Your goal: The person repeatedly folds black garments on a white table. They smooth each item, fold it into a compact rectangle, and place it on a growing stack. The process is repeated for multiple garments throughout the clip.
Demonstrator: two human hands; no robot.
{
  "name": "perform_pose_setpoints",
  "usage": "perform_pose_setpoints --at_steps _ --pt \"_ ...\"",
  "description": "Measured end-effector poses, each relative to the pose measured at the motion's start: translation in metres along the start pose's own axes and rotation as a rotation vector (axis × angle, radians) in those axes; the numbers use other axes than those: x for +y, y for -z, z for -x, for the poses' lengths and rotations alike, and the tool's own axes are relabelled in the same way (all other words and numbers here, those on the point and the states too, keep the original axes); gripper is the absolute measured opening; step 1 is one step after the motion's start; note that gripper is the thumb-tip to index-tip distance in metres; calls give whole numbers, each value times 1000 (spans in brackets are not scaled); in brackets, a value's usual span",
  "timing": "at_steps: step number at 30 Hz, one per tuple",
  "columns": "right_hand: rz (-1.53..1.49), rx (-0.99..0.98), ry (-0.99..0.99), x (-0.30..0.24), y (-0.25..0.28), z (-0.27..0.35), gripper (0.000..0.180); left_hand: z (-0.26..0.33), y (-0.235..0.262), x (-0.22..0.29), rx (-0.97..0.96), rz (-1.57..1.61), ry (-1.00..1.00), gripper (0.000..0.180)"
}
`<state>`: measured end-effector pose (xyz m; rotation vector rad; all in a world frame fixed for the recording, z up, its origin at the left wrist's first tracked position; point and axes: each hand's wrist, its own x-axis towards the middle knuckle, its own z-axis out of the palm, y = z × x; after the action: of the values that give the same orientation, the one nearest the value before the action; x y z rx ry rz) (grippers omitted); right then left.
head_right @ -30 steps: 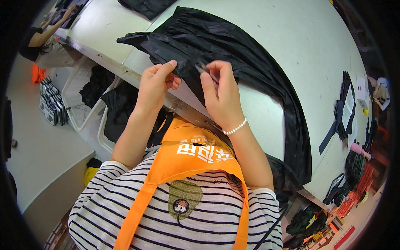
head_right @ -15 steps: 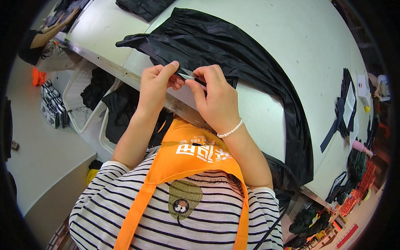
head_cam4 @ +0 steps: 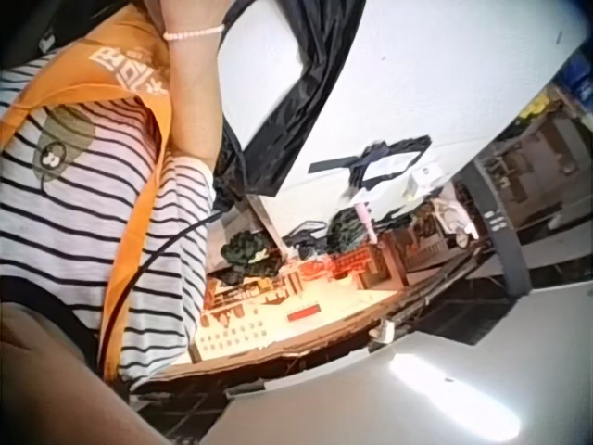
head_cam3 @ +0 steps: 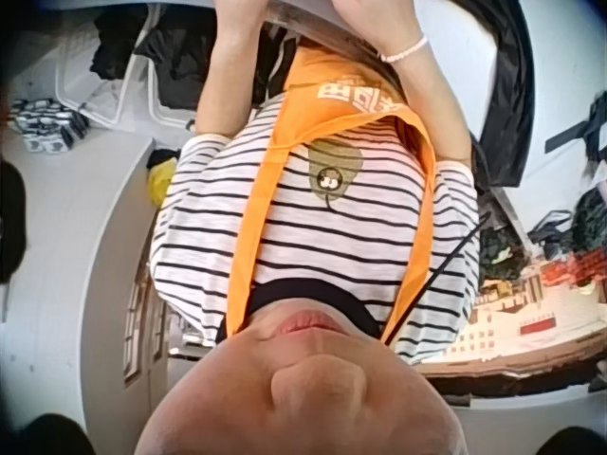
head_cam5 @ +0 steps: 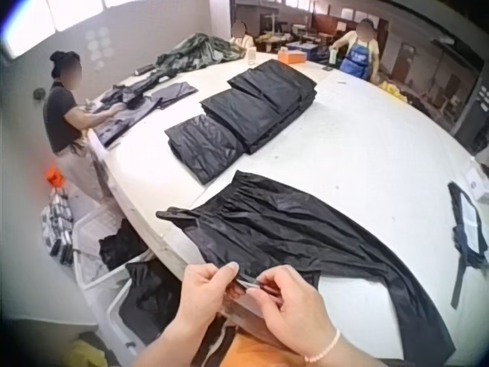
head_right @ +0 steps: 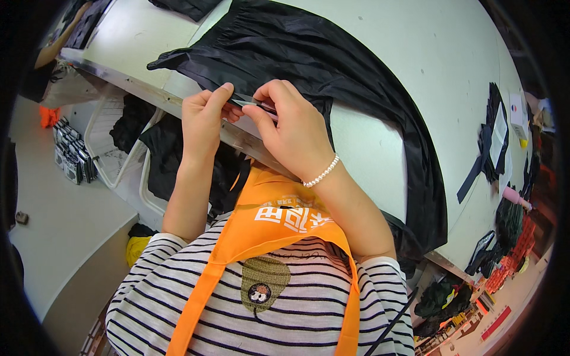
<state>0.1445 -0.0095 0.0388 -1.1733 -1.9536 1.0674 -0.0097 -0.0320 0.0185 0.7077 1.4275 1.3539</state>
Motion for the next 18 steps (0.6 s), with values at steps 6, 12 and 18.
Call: perform_pose_setpoints --at_steps 6,12,18 --pt "194 53 107 -3 -1 3 17 5 0 1 21 -21 -2 32" --pt "-12 167 51 17 8 24 22 -1 2 -15 154 -125 -22 23" --pt "273 264 -412 130 93 165 23 -69 124 -114 508 46 148 28"
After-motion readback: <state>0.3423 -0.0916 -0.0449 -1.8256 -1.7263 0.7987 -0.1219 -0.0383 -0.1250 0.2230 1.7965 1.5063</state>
